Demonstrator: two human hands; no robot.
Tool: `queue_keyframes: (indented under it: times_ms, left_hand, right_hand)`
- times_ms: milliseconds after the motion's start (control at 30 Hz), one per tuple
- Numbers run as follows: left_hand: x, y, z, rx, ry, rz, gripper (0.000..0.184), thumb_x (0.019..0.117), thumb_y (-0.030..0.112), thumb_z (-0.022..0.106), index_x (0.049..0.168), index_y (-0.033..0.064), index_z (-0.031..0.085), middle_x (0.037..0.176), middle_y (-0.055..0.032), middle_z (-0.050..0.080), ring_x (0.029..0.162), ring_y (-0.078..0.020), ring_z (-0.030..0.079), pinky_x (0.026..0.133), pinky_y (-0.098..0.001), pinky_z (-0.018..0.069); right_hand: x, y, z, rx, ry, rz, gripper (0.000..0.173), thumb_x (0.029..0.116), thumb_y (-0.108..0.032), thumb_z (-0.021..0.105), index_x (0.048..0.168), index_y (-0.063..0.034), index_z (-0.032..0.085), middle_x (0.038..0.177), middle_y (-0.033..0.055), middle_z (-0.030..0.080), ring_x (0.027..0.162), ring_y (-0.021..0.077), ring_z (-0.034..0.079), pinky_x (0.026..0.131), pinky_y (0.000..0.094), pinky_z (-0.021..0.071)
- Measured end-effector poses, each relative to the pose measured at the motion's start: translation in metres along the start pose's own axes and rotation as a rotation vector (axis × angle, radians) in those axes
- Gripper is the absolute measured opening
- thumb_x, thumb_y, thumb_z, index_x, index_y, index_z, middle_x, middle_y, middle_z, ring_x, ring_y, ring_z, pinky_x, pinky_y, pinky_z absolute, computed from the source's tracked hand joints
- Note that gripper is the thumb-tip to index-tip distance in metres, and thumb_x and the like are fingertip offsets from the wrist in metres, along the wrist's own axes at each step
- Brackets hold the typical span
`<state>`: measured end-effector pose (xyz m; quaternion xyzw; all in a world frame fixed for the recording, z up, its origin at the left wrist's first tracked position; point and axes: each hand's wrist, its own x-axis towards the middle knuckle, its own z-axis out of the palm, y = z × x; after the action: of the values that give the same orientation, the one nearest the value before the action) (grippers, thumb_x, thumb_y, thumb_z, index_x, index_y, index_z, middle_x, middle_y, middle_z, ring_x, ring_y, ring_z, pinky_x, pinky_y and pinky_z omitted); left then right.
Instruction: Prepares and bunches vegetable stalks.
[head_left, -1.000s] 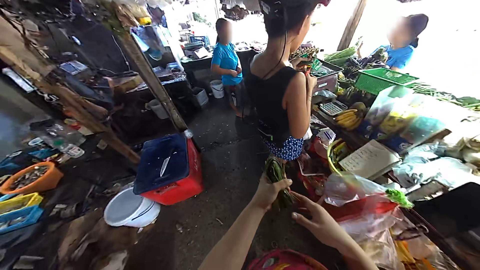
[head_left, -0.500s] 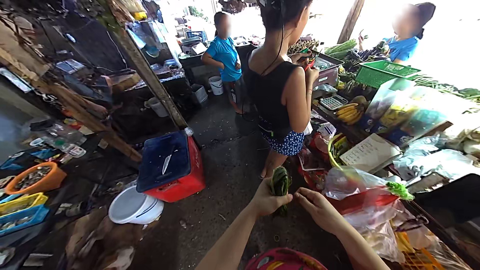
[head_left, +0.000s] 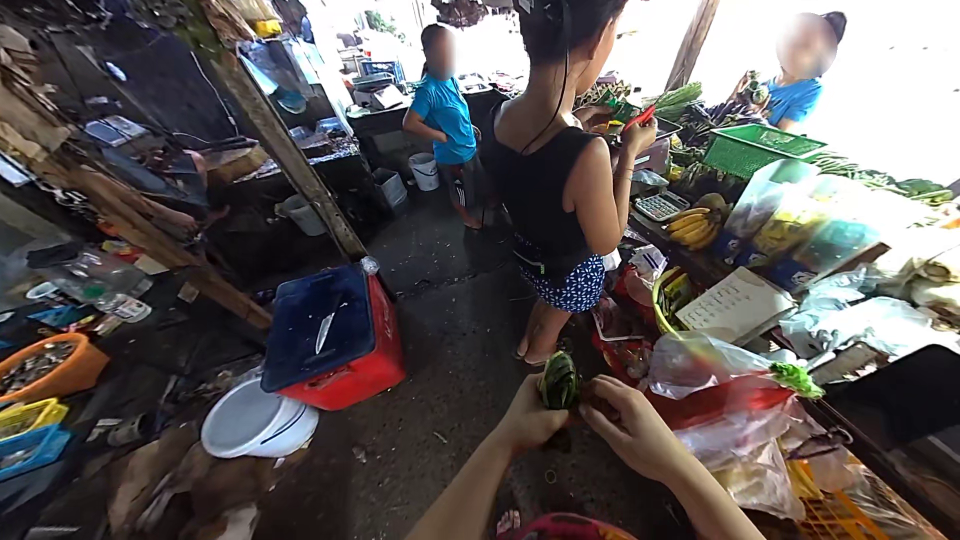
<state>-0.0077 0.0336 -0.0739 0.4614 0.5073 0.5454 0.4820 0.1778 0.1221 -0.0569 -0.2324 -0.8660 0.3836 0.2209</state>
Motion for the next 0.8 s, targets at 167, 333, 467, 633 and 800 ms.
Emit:
queue_keyframes:
  times_ms: [167, 333, 467, 633, 800]
  left_hand:
    - [-0.001, -0.012, 0.000, 0.046, -0.062, 0.192, 0.049, 0.0824, 0.038, 0.082, 0.110, 0.0009, 0.068, 0.097, -0.0009, 0.074, 0.088, -0.0051, 0.070, 0.082, -0.0287, 0.0601]
    - [-0.001, 0.011, 0.037, 0.541, 0.107, -0.066, 0.033, 0.0841, 0.025, 0.077, 0.111, 0.0060, 0.070, 0.100, -0.0068, 0.074, 0.095, -0.0179, 0.071, 0.087, -0.0443, 0.0586]
    - [0.005, 0.013, 0.039, 0.517, 0.150, -0.004, 0.048, 0.0804, 0.022, 0.080, 0.122, 0.0029, 0.064, 0.107, -0.0070, 0.073, 0.100, -0.0150, 0.070, 0.092, -0.0387, 0.0577]
    - [0.017, 0.040, 0.016, 0.458, -0.200, 0.085, 0.080, 0.0643, 0.015, 0.094, 0.133, -0.0015, 0.057, 0.120, -0.0100, 0.070, 0.111, -0.0144, 0.067, 0.101, -0.0360, 0.0558]
    - [0.036, 0.039, 0.031, 0.332, -0.243, 0.075, 0.044, 0.0794, 0.011, 0.084, 0.118, 0.0021, 0.065, 0.102, -0.0020, 0.074, 0.095, -0.0071, 0.071, 0.090, -0.0300, 0.0605]
  right_hand:
    - [0.004, -0.009, 0.012, 0.323, 0.173, 0.068, 0.083, 0.0790, -0.054, 0.082, 0.134, -0.0004, 0.052, 0.125, 0.0080, 0.066, 0.111, 0.0135, 0.067, 0.092, 0.0325, 0.0595]
    - [0.024, -0.025, 0.057, 0.583, 0.605, 0.006, 0.039, 0.0764, -0.010, 0.087, 0.108, -0.0017, 0.066, 0.100, 0.0081, 0.075, 0.092, 0.0162, 0.073, 0.082, 0.0295, 0.0627]
    - [0.034, -0.021, 0.054, 0.667, 0.662, -0.031, 0.015, 0.0840, 0.000, 0.075, 0.096, -0.0042, 0.066, 0.088, 0.0045, 0.071, 0.077, 0.0119, 0.069, 0.069, 0.0252, 0.0599]
    - [0.038, -0.022, 0.018, 0.750, 0.571, -0.041, 0.014, 0.0865, -0.003, 0.072, 0.093, -0.0079, 0.061, 0.088, 0.0001, 0.068, 0.083, 0.0104, 0.067, 0.076, 0.0303, 0.0598]
    - [0.036, -0.018, -0.006, 0.769, 0.492, 0.009, 0.015, 0.0871, -0.002, 0.071, 0.095, -0.0091, 0.061, 0.089, 0.0044, 0.067, 0.080, 0.0148, 0.066, 0.071, 0.0331, 0.0595]
